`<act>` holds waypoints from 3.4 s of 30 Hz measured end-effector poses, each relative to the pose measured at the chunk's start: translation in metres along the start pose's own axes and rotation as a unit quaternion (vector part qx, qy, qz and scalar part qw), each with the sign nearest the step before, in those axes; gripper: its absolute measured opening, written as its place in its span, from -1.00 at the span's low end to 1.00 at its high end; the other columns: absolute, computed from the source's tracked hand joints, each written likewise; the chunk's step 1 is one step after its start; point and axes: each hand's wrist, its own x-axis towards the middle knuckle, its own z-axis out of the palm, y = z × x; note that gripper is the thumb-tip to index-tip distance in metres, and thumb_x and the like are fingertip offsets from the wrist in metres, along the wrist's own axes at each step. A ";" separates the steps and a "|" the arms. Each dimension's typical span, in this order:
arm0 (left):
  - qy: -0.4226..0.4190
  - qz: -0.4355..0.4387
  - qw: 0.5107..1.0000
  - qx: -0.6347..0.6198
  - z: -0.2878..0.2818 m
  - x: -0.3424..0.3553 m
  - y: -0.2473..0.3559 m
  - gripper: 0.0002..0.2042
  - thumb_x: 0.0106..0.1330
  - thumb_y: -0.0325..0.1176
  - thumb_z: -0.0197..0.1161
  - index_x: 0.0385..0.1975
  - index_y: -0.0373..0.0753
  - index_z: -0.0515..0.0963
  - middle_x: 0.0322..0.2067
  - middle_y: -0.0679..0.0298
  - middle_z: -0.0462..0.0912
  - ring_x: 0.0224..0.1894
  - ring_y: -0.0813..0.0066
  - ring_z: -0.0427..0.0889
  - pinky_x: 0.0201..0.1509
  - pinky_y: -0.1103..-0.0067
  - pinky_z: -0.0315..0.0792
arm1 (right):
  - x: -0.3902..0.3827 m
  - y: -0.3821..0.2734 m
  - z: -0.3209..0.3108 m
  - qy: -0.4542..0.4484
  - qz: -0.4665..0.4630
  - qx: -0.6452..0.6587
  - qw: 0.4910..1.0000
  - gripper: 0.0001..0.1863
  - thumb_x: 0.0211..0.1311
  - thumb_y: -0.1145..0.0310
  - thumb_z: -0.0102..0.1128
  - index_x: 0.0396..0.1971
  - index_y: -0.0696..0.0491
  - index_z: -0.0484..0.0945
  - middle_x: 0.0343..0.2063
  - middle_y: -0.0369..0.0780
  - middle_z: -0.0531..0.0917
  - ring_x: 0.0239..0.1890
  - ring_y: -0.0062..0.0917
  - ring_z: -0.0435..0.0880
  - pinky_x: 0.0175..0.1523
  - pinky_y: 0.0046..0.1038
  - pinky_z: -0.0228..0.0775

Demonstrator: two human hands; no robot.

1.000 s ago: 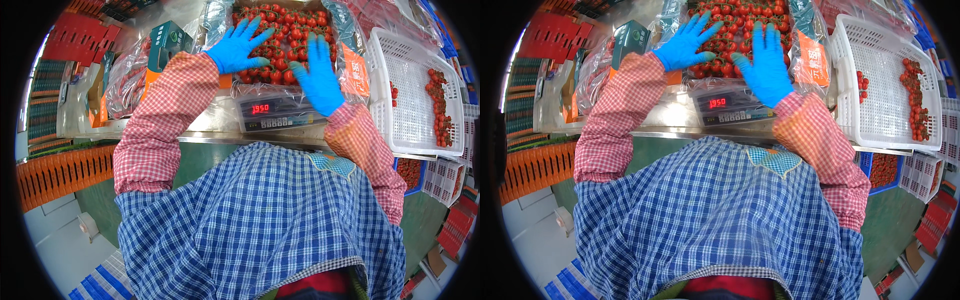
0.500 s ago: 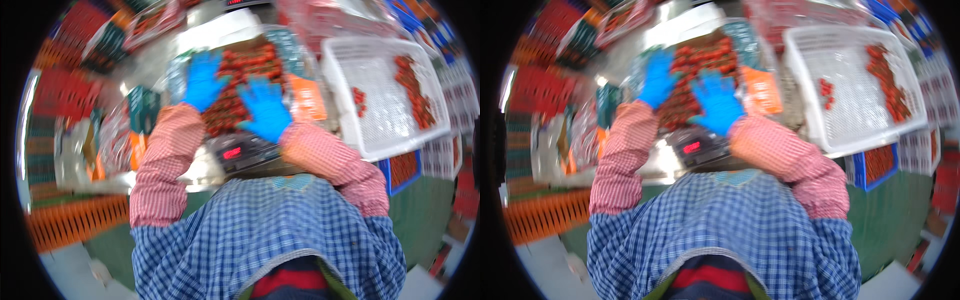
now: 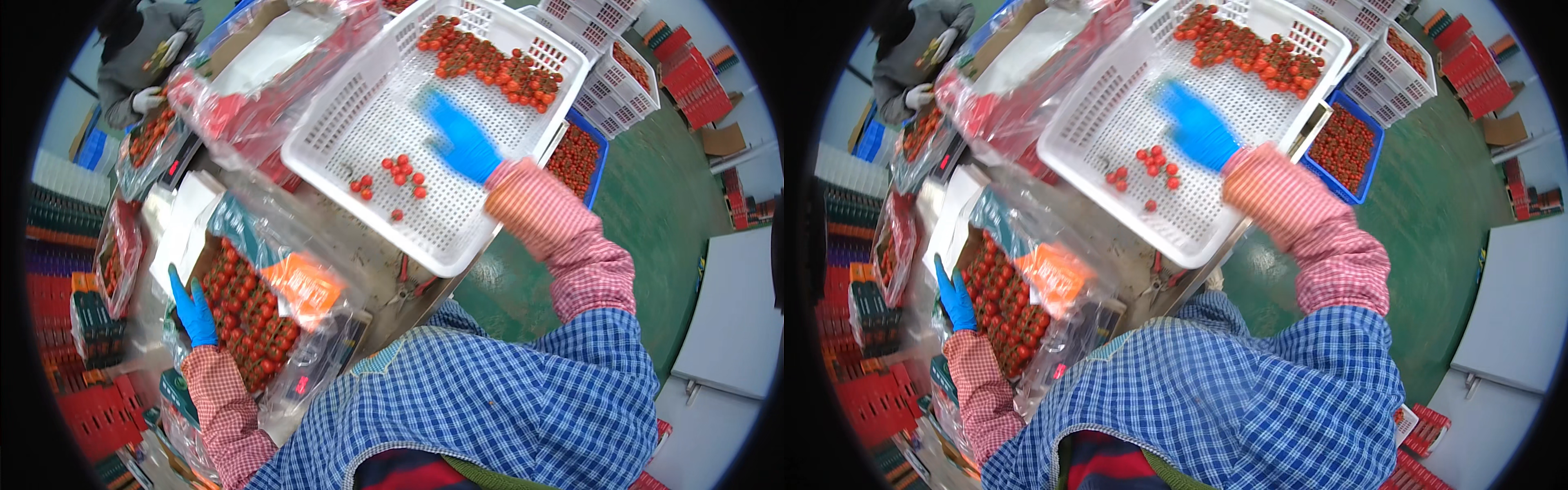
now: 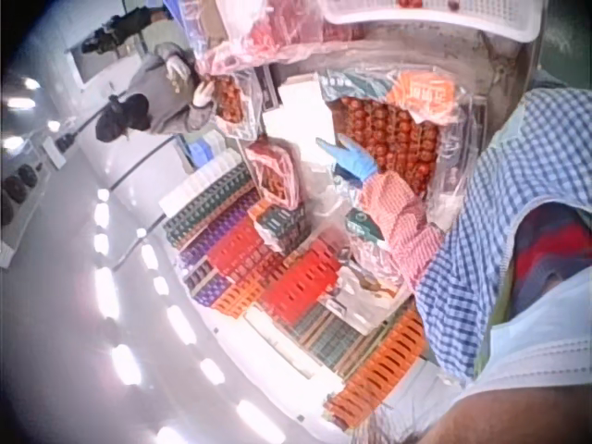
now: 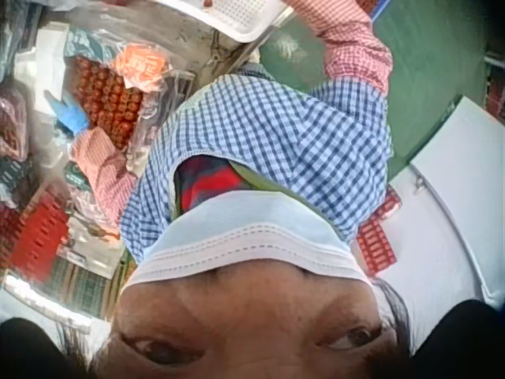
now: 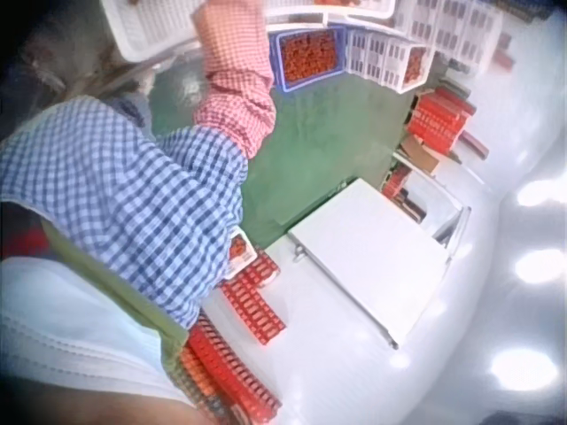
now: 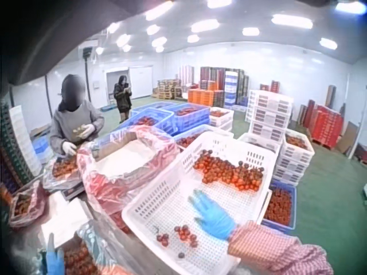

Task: The person arranges cherry tomatoes on the vine into a plastic-wrapped tray on a scale, then places the tray into a cardboard box and seals it. The person repeats this process with additional trays, handling the tomatoes by hand and using a digital scale to monitor weight.

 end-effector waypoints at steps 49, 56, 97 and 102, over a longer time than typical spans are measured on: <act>-0.260 0.082 0.960 0.061 0.497 0.057 0.323 -0.18 -0.02 -0.32 0.33 0.27 -0.14 0.03 -0.03 0.05 0.35 -0.03 0.10 0.43 -0.11 0.31 0.45 | 0.018 0.186 -0.043 -0.277 0.391 -0.044 0.877 -0.27 -0.08 -0.05 0.29 -0.11 0.28 0.32 -0.26 0.05 0.56 -0.18 -0.17 0.59 -0.07 -0.25 0.45; -0.399 -0.308 0.588 -0.633 0.447 0.064 0.281 -0.66 0.07 -0.24 0.11 -0.16 -0.24 0.40 -0.39 0.21 0.45 -0.46 0.33 0.44 -0.39 0.47 0.43 | 0.005 0.197 0.054 -0.279 0.560 0.077 0.776 0.11 -0.06 0.07 0.30 0.28 0.15 -0.33 -0.10 -0.08 0.51 -0.14 -0.25 0.56 -0.11 -0.25 0.46; -0.095 0.056 0.944 0.312 -0.045 -0.189 -0.037 -0.19 -0.01 0.10 0.25 0.28 0.12 0.08 0.20 -0.05 0.12 0.24 -0.05 0.12 0.23 0.11 0.07 | 0.003 -0.356 0.122 -0.171 -0.379 -0.013 0.910 -0.11 -0.04 0.04 0.22 0.31 -0.13 -0.01 0.21 -0.21 0.25 0.17 -0.27 0.27 0.31 -0.05 -0.10; -0.057 0.033 0.965 0.255 -0.037 -0.190 -0.037 -0.19 -0.02 0.09 0.27 0.28 0.08 0.10 0.17 -0.10 0.15 0.23 -0.08 0.12 0.25 0.06 0.02 | -0.011 -0.356 0.125 -0.193 -0.354 -0.069 0.912 -0.17 0.04 0.01 0.15 0.31 -0.18 -0.01 0.22 -0.14 0.20 0.20 -0.15 0.21 0.29 0.02 -0.11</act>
